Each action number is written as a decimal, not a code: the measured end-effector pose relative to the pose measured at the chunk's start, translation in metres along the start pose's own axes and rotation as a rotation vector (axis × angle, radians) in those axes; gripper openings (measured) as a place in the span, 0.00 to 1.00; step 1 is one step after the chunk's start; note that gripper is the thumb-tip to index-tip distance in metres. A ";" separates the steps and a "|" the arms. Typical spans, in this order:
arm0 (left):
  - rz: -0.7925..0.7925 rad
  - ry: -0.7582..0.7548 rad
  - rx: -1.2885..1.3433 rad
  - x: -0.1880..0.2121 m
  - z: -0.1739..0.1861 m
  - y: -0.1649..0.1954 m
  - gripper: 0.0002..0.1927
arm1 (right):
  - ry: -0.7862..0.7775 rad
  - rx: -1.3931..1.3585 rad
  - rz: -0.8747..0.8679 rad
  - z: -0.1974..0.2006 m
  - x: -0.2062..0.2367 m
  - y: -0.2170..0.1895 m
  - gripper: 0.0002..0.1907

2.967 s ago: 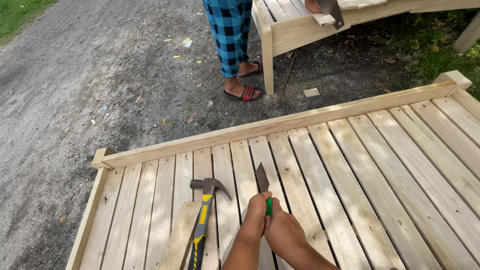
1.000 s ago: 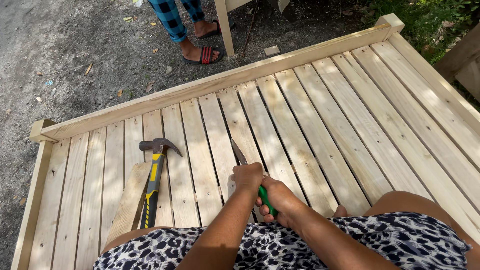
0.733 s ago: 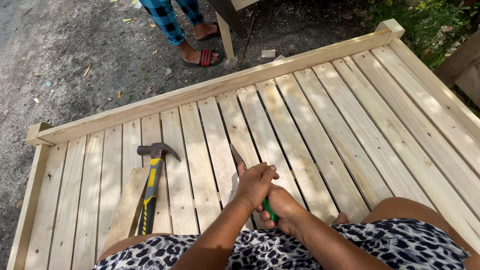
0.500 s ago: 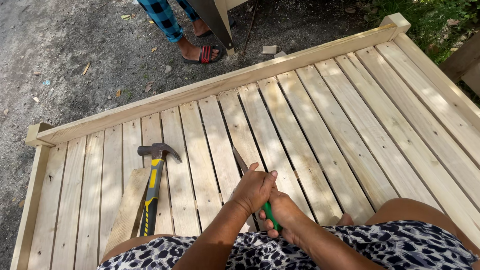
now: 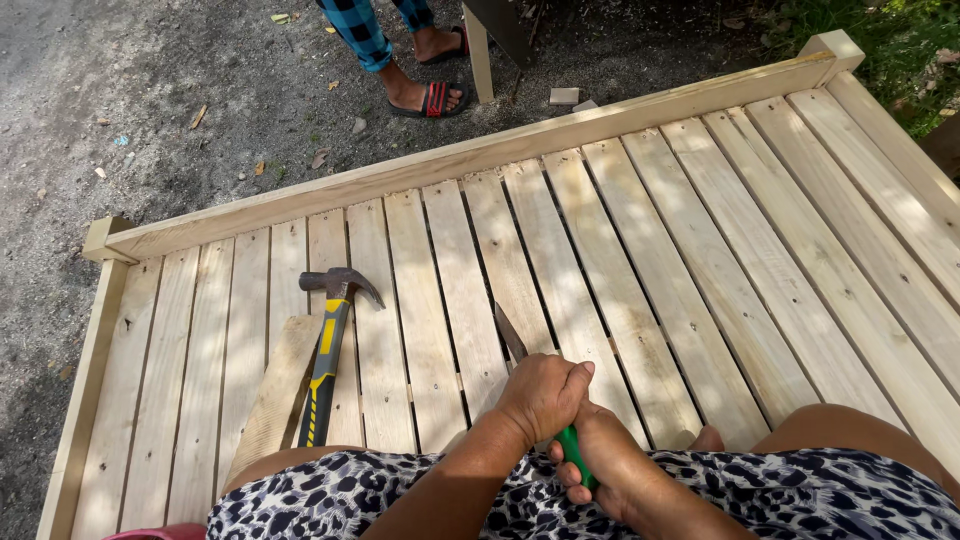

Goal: The person uses a chisel to carve or smooth the edge of a wooden slatted frame. A second person in the background saws a separate wooden piece. The camera wearer continues chiseling along the frame edge throughout the clip.

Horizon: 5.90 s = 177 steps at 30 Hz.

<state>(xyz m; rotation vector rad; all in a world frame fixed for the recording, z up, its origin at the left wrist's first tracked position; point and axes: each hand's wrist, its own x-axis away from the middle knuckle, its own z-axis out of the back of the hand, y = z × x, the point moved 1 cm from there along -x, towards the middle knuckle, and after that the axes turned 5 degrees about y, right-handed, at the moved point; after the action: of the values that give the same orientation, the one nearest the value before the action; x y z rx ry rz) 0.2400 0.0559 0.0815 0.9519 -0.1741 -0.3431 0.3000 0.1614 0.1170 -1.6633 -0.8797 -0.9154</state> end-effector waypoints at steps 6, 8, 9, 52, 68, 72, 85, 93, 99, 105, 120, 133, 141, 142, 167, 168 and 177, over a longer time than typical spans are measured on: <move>0.149 -0.118 0.019 0.008 -0.002 0.005 0.28 | -0.002 0.050 -0.051 0.002 0.009 0.002 0.22; 0.120 -0.109 0.006 0.008 -0.003 0.005 0.29 | 0.013 0.055 -0.058 0.002 0.009 0.002 0.21; 0.103 -0.104 -0.001 0.008 -0.003 0.004 0.29 | 0.021 0.057 -0.060 0.002 0.008 0.002 0.20; 0.241 -0.034 0.081 -0.056 0.027 -0.057 0.26 | -0.038 0.012 0.087 -0.039 -0.066 -0.038 0.24; 0.211 -0.068 0.011 -0.062 0.033 -0.048 0.25 | -0.001 0.042 0.070 -0.042 -0.053 -0.051 0.26; 0.217 0.006 0.065 -0.074 0.039 -0.055 0.25 | -0.005 0.004 0.073 -0.051 -0.067 -0.059 0.26; 0.156 -0.137 -0.126 -0.040 0.014 -0.023 0.28 | 0.020 0.014 0.000 -0.015 -0.039 -0.024 0.20; 0.233 -0.180 -0.011 -0.013 0.006 -0.014 0.28 | 0.041 0.024 -0.033 -0.008 -0.025 -0.001 0.27; 0.206 -0.161 0.028 -0.007 0.004 -0.016 0.27 | 0.018 0.033 -0.017 -0.007 -0.028 0.007 0.32; 0.216 -0.174 -0.003 -0.011 0.001 -0.023 0.26 | -0.015 0.000 -0.029 -0.005 -0.035 0.007 0.31; 0.124 -0.147 -0.028 -0.039 0.027 -0.026 0.24 | -0.019 -0.048 0.022 -0.026 -0.050 -0.022 0.25; 0.175 -0.124 -0.009 -0.054 0.034 -0.040 0.24 | 0.003 0.009 0.062 -0.038 -0.059 -0.038 0.21; 0.217 -0.090 0.032 -0.060 0.036 -0.042 0.25 | 0.021 0.058 0.085 -0.038 -0.053 -0.048 0.24; 0.190 -0.064 0.062 -0.064 0.037 -0.044 0.25 | 0.024 0.049 0.085 -0.041 -0.056 -0.051 0.24; 0.341 0.108 0.089 -0.110 0.072 -0.071 0.23 | -0.066 -0.001 0.196 -0.075 -0.115 -0.104 0.15; 0.364 0.138 0.115 -0.114 0.074 -0.074 0.22 | -0.062 0.001 0.212 -0.078 -0.121 -0.109 0.13; 0.301 0.087 -0.050 -0.109 0.075 -0.055 0.21 | -0.118 -0.094 0.204 -0.066 -0.123 -0.101 0.12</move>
<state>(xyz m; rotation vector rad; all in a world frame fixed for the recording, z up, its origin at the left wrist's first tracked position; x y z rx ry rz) 0.1045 0.0089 0.0798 0.8744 -0.2250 -0.0289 0.1454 0.1067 0.0633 -1.8655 -0.7379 -0.7340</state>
